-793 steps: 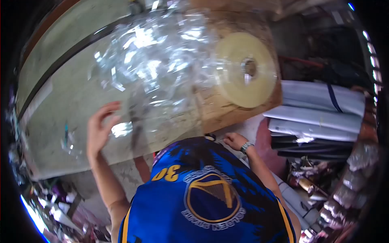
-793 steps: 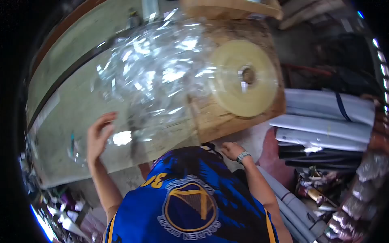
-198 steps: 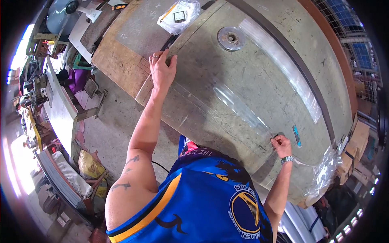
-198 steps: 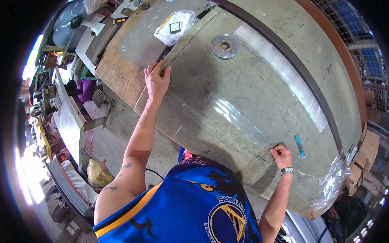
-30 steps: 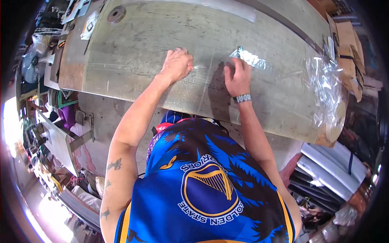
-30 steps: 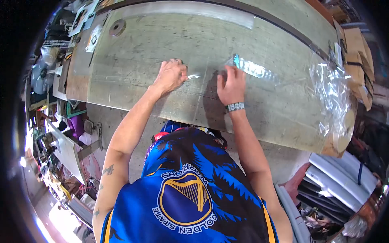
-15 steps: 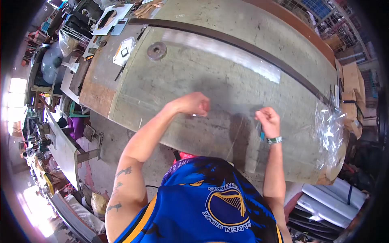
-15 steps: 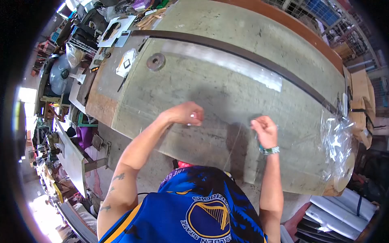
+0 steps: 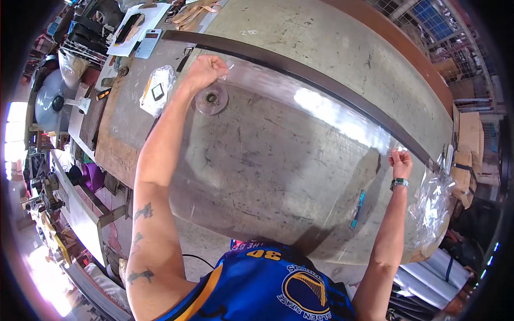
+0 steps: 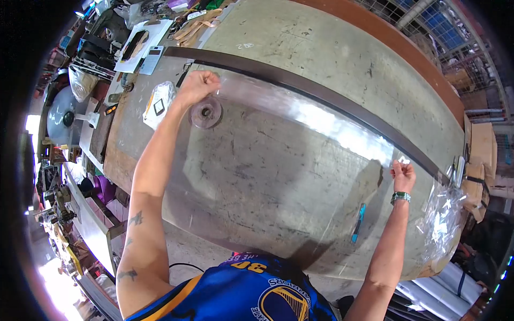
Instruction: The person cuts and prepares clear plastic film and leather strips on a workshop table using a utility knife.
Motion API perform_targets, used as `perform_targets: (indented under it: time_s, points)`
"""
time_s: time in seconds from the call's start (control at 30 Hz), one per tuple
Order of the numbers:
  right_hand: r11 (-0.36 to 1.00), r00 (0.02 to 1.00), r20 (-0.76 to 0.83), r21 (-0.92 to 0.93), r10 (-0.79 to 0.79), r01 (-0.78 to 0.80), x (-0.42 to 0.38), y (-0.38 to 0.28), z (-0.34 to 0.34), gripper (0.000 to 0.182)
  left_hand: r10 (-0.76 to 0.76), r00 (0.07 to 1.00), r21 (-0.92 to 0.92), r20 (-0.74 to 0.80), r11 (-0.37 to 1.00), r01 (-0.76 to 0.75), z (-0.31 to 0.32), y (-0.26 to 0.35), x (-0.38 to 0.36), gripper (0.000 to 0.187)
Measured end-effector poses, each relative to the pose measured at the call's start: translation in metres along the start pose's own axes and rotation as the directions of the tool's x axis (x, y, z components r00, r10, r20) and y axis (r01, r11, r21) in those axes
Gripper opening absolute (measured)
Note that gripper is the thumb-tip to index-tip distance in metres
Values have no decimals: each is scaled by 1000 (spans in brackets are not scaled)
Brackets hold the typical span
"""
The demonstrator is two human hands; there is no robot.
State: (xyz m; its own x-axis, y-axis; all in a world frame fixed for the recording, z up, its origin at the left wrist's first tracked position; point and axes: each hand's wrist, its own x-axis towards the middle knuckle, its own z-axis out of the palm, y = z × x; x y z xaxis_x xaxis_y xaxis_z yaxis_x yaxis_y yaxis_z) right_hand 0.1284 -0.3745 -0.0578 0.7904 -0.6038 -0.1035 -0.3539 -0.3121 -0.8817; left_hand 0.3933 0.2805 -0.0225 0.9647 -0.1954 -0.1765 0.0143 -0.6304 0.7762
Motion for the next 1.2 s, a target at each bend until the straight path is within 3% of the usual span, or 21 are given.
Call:
perform_targets:
  time_s: [0.1,0.2,0.23,0.27,0.3,0.33,0.37,0.4,0.43,0.5,0.63,0.73,0.83,0.9,1.03,1.13,1.2]
  points:
    - [992,999,12,-119,41,-39,21,7,11,17,1,991,92,-134,996,12,20,-4,16,18]
    - [974,999,-22,-222,-41,35,31,19,20,22,40,966,152,-255,988,-1,35,-19,17,19]
    - [966,999,35,-255,-20,29,38,25,16,15,73,952,143,-297,989,-31,39,-25,16,18]
    - [982,998,43,-186,50,-42,38,22,21,17,22,960,162,-280,986,25,38,-23,12,19]
    - [998,995,79,1,57,-57,41,42,19,22,87,949,253,-304,967,-8,40,-34,15,21]
    - [985,990,98,-153,100,-84,41,41,17,22,80,951,345,-299,938,30,40,-22,11,22]
    - [988,993,21,-107,115,-112,31,29,27,19,54,956,243,-289,970,19,42,-22,10,21]
    - [944,995,-34,-315,93,-99,9,-27,41,18,83,947,258,-311,966,0,43,-34,16,21]
    - [970,1000,-18,-242,7,-11,31,35,29,23,96,956,214,-276,976,-36,40,-41,20,23]
    - [965,988,-126,-238,85,-113,21,17,37,26,107,924,213,-367,977,-29,45,-55,22,32]
    - [939,965,-261,-325,26,-113,8,15,39,25,23,885,180,-465,981,69,49,-58,24,39]
    - [918,989,-145,-392,8,-65,2,11,37,24,68,891,224,-450,974,38,48,-57,23,37]
    - [939,985,-169,-337,16,-73,-2,7,40,23,108,886,282,-451,959,27,48,-54,22,33]
    - [913,969,-240,-405,-54,-49,-11,16,27,23,124,875,252,-467,968,-2,46,-56,24,30]
    - [885,963,-264,-459,-55,-75,-83,0,-2,22,89,881,300,-465,952,62,46,-50,23,28]
    - [803,983,-179,-592,-40,-75,-171,-4,-16,21,268,768,255,-582,957,-141,48,-76,34,28]
    - [761,991,-126,-647,-39,-52,-222,2,-18,22,368,761,355,-534,915,-193,68,-63,22,29]
